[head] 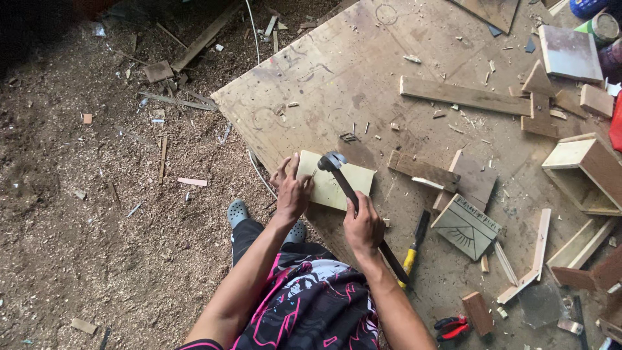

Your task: The person repeatedly hammers nails into a small rectangular wooden board placed on a workbench. They pick up nails, position them, and strike them with a hammer, occasionally repositioning the board or retrieving additional nails from the cluttered work surface.

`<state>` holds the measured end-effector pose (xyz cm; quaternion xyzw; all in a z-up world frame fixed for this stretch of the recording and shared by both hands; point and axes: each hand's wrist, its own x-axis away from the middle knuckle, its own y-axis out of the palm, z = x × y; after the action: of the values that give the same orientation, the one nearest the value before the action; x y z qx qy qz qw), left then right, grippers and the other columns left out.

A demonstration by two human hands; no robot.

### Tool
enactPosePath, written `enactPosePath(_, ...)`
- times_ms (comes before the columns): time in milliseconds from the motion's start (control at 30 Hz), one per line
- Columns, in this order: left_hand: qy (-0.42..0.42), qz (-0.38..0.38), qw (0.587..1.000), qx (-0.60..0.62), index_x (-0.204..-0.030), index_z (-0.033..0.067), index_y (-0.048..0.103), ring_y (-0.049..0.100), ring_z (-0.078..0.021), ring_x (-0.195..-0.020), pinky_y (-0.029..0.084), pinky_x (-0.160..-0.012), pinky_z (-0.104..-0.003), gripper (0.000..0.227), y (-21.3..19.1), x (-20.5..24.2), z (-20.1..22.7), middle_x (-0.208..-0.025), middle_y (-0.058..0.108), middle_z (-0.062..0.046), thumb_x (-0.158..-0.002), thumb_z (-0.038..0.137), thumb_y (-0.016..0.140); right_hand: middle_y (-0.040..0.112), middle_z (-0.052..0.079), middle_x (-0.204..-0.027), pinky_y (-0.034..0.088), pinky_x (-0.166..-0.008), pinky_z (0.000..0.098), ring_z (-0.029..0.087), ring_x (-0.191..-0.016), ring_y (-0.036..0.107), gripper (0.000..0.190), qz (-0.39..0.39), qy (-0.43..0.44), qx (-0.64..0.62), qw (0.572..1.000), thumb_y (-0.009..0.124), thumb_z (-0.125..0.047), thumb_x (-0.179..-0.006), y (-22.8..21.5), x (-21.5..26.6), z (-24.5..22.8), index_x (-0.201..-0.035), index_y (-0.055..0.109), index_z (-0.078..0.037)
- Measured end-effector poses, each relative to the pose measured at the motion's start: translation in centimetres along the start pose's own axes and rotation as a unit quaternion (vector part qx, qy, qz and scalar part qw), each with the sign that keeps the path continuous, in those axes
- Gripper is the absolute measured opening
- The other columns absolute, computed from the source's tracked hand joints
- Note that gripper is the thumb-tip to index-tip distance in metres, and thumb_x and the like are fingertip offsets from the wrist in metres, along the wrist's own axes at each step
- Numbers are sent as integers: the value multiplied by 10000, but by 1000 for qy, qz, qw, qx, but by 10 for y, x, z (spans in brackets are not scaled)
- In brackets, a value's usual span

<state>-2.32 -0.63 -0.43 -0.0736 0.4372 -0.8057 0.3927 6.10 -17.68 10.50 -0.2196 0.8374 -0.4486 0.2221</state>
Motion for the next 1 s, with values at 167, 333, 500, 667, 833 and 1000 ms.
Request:
enactPosePath(167, -34, 2, 999, 15, -880, 165, 820, 294, -401, -1468, 188, -1109, -546, 116, 2, -2, 2, -1603, 414, -187, -810, 255, 798, 749, 111, -1052, 565, -657, 486, 388, -836, 734, 259, -10, -7, -9, 1000, 670, -239, -975, 0, 3, 3, -1205, 649, -121)
enactPosePath(333, -64, -16, 998, 15, -865, 173, 823, 271, -417, -1463, 181, -1095, -563, 131, -3, -7, 6, -1598, 397, -206, -789, 280, 826, 747, 114, -1046, 564, -656, 484, 393, -824, 730, 263, -9, -30, 0, 1000, 675, -227, -968, 6, 4, 4, -1204, 647, -114)
enactPosePath(500, -99, -54, 994, -5, -854, 158, 830, 246, -425, -1472, 176, -1102, -560, 164, -8, -16, 12, -1617, 368, -212, -758, 290, 851, 755, 93, -1032, 580, -624, 448, 339, -787, 750, 262, -21, -32, -5, 999, 671, -236, -980, 13, 6, 8, -1212, 646, -116)
enactPosePath(667, -122, -80, 989, -4, -870, 139, 835, 226, -425, -1477, 171, -1109, -582, 202, -12, -20, 12, -1626, 346, -219, -734, 282, 879, 761, 87, -1017, 586, -617, 441, 335, -770, 752, 240, -31, -37, 7, 999, 671, -227, -978, 20, 4, 10, -1188, 650, -115)
enactPosePath(833, -135, -94, 986, -14, -939, 138, 817, 237, -417, -1478, 188, -1094, -597, 294, -11, -25, 10, -1623, 371, -193, -702, 295, 894, 762, 90, -1029, 597, -626, 436, 329, -759, 756, 251, -42, -25, -4, 999, 663, -219, -979, 21, 1, 8, -1206, 643, -113)
enactPosePath(1000, -165, -119, 979, -3, -925, 175, 826, 212, -415, -1485, 150, -1096, -627, 241, -11, -25, 11, -1601, 379, -166, -725, 291, 891, 760, 92, -1031, 603, -669, 445, 329, -795, 761, 248, -46, -44, 9, 998, 663, -210, -980, 16, 1, 7, -1206, 642, -109)
